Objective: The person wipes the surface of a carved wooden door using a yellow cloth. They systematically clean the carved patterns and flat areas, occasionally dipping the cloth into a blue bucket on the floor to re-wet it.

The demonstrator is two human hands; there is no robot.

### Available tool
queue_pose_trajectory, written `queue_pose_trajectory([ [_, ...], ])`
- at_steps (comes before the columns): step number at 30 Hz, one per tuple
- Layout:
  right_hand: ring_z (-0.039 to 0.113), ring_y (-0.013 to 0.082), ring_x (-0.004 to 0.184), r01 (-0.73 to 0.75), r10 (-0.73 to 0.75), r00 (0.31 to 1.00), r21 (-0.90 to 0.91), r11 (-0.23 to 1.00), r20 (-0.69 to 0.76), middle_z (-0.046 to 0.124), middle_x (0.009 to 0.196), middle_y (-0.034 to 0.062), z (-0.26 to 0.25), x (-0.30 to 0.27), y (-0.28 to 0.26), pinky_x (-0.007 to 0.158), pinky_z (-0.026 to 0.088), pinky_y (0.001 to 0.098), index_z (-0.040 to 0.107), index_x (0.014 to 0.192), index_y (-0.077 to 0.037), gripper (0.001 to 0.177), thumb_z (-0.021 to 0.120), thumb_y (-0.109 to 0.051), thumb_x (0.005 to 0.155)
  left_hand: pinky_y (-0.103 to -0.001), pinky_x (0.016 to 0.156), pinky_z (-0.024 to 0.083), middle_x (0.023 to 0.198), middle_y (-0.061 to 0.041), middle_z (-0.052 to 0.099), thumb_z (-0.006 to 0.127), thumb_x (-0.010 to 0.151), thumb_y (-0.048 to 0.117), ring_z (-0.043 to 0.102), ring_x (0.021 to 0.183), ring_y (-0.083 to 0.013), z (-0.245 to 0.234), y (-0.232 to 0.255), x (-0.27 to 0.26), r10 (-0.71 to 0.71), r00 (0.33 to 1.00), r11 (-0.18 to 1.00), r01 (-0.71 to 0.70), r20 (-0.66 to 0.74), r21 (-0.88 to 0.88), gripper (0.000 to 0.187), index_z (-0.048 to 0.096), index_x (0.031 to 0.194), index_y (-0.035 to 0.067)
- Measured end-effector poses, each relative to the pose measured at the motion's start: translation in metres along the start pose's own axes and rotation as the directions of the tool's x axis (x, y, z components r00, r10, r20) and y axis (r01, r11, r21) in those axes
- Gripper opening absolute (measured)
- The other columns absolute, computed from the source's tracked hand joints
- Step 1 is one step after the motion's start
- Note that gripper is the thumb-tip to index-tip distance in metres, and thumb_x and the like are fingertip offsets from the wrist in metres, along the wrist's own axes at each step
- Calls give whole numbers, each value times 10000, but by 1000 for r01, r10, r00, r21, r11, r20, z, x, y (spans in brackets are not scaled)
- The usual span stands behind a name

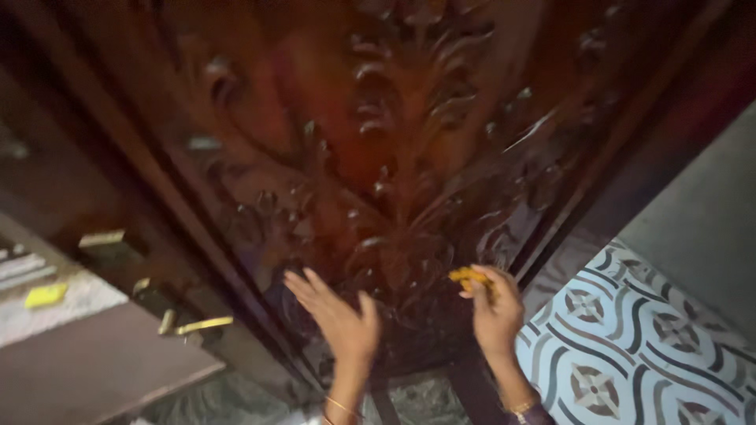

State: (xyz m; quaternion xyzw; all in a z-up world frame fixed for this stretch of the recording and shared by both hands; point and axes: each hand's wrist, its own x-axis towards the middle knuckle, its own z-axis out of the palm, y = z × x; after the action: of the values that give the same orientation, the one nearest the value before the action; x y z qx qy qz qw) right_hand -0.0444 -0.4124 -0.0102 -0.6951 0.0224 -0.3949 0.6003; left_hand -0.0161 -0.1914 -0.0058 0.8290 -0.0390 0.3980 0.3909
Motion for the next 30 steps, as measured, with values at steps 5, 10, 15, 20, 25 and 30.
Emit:
queue_pose_trajectory([
  [5,681,163,1083,127,-131,983,-35,991,-130,575,1365,104,-34,17,-33,866,589,247,617,1252,14,267,614,-75,1000,-601,1230,66,1657,-327,15,636,834,205,-4,1539,-516,27,54,-30,183,958,977,-153,222,-146,943,122,1588,-31],
  [10,688,217,1154,434,-524,840,-402,806,-145,658,1302,119,-40,96,-79,964,591,329,669,1212,-5,192,698,-67,1033,-591,1245,106,1682,-253,132,619,856,171,66,1567,-456,47,91,-14,322,880,943,-265,351,-200,833,242,1580,1],
  [15,614,261,1162,693,-769,608,-604,394,196,685,1203,76,-35,160,-83,996,540,391,736,1148,-23,245,711,45,914,-583,1267,111,1684,-227,202,621,924,206,102,1588,-411,77,117,11,367,913,924,-335,179,-184,733,328,1566,7],
  [20,588,241,1094,684,-760,634,-559,468,140,650,1149,85,-50,177,-57,930,545,304,730,1141,11,178,741,42,965,-546,1276,50,1683,-196,235,605,996,275,111,1587,-368,116,114,38,441,898,898,-441,0,-8,659,370,1578,77],
  [25,609,205,1095,636,-687,723,-460,619,74,655,1102,80,-55,161,-39,908,571,293,728,1124,-8,202,696,72,942,-484,1303,54,1688,-99,303,549,1067,306,228,1585,-284,137,76,43,609,791,760,-558,-66,333,588,379,1618,193],
  [30,618,224,1160,679,-710,704,-299,670,7,617,1192,113,-41,180,-59,957,593,328,667,1177,-11,265,665,113,943,-498,1315,69,1688,-94,298,478,1104,341,282,1573,-302,155,52,35,666,738,690,-557,-106,462,556,341,1628,214],
])
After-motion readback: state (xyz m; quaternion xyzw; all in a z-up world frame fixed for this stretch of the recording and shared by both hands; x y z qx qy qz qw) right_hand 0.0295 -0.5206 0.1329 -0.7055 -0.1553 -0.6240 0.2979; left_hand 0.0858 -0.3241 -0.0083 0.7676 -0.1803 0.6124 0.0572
